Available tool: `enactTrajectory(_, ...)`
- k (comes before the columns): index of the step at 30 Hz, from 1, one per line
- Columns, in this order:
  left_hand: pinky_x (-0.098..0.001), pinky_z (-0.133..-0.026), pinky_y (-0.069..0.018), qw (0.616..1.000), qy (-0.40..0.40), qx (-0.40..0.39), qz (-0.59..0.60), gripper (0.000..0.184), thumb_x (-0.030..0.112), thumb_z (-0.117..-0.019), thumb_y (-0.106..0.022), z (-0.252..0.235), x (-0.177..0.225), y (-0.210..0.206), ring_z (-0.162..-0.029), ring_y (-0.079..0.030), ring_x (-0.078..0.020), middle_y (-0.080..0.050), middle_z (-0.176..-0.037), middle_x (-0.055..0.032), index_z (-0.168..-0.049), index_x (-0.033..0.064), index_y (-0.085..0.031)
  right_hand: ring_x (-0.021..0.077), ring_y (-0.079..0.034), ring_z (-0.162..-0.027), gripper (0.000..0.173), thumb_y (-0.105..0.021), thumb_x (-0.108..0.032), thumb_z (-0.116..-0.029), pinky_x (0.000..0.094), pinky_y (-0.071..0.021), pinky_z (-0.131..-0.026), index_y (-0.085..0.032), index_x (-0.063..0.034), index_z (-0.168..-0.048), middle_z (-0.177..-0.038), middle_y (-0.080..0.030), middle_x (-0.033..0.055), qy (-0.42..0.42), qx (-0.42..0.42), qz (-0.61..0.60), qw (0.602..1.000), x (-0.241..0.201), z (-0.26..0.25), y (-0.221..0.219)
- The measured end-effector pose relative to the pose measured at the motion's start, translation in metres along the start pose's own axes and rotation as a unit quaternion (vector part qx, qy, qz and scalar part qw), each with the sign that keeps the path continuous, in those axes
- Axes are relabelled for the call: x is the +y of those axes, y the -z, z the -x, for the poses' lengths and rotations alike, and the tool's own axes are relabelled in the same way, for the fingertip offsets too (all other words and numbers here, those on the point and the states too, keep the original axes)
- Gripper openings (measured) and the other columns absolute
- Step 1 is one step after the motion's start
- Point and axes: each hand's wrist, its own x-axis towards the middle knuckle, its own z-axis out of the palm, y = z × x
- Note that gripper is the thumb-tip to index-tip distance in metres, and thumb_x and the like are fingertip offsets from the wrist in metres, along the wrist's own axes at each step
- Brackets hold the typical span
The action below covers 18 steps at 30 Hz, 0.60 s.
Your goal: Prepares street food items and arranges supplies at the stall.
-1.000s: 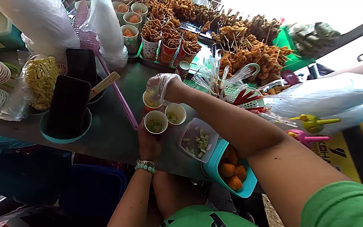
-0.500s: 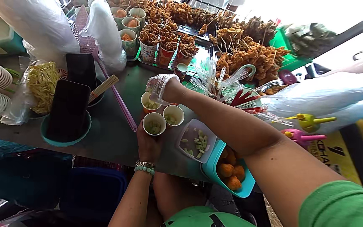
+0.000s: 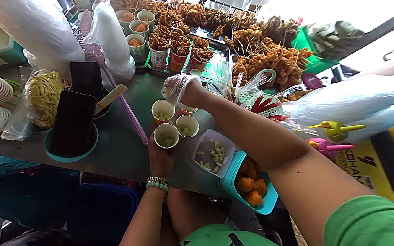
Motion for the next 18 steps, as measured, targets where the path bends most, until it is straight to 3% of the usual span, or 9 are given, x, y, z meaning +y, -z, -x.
enactTrajectory(3,-0.0454,-0.112,-0.0436,1.0,0.001,-0.001,-0.008,0.089,0.016,-0.0767,-0.083,0.0,0.001,0.001,-0.128,-0.056,-0.0459,-0.053,-0.136,-0.0389,-0.142,-0.0211,-0.035,0.0273,-0.069,-0.105,0.023,-0.069,-0.011,-0.0924,0.0484,-0.0509,-0.096,-0.073,-0.0006,-0.112,-0.107,-0.073,0.0172,-0.019,-0.001,0.031,0.999,0.012,0.005,0.015)
enactTrajectory(7,-0.0436,-0.112,-0.0443,1.0,0.006,-0.003,-0.005,0.088,0.017,-0.0776,-0.083,0.0,0.0,0.001,-0.128,-0.056,-0.0443,-0.054,-0.135,-0.0383,-0.141,-0.0212,-0.035,0.0367,-0.065,-0.114,0.024,-0.067,-0.012,-0.0959,0.0574,-0.0469,-0.1,-0.072,-0.0003,-0.116,-0.115,-0.07,0.0224,-0.096,-0.111,0.087,0.985,0.02,0.015,0.024)
enactTrajectory(11,-0.044,-0.112,-0.0434,1.0,0.01,-0.001,-0.006,0.088,0.015,-0.0772,-0.083,0.0,0.002,0.002,-0.129,-0.056,-0.0446,-0.053,-0.136,-0.0392,-0.142,-0.0212,-0.035,0.0385,-0.062,-0.117,0.028,-0.068,-0.016,-0.0965,0.0568,-0.0457,-0.101,-0.069,0.0019,-0.118,-0.117,-0.068,0.0247,-0.114,-0.118,0.109,0.98,0.021,0.02,0.025)
enactTrajectory(15,-0.0431,-0.112,-0.0433,1.0,0.014,-0.002,-0.015,0.089,0.017,-0.0768,-0.083,0.0,0.002,0.002,-0.128,-0.056,-0.0442,-0.053,-0.136,-0.0396,-0.141,-0.0217,-0.035,0.0384,-0.061,-0.115,0.031,-0.07,-0.023,-0.0961,0.0584,-0.0452,-0.098,-0.067,0.0016,-0.115,-0.115,-0.066,0.0235,-0.141,-0.215,0.16,0.953,0.016,0.014,0.03)
enactTrajectory(18,-0.0436,-0.112,-0.0433,1.0,0.017,-0.004,-0.02,0.088,0.016,-0.0771,-0.083,-0.001,0.004,0.002,-0.129,-0.055,-0.0459,-0.053,-0.135,-0.04,-0.141,-0.0219,-0.036,0.0391,-0.059,-0.122,0.03,-0.067,-0.017,-0.0977,0.0579,-0.0435,-0.103,-0.067,0.0014,-0.121,-0.122,-0.065,0.024,-0.144,-0.223,0.182,0.947,0.013,0.015,0.032)
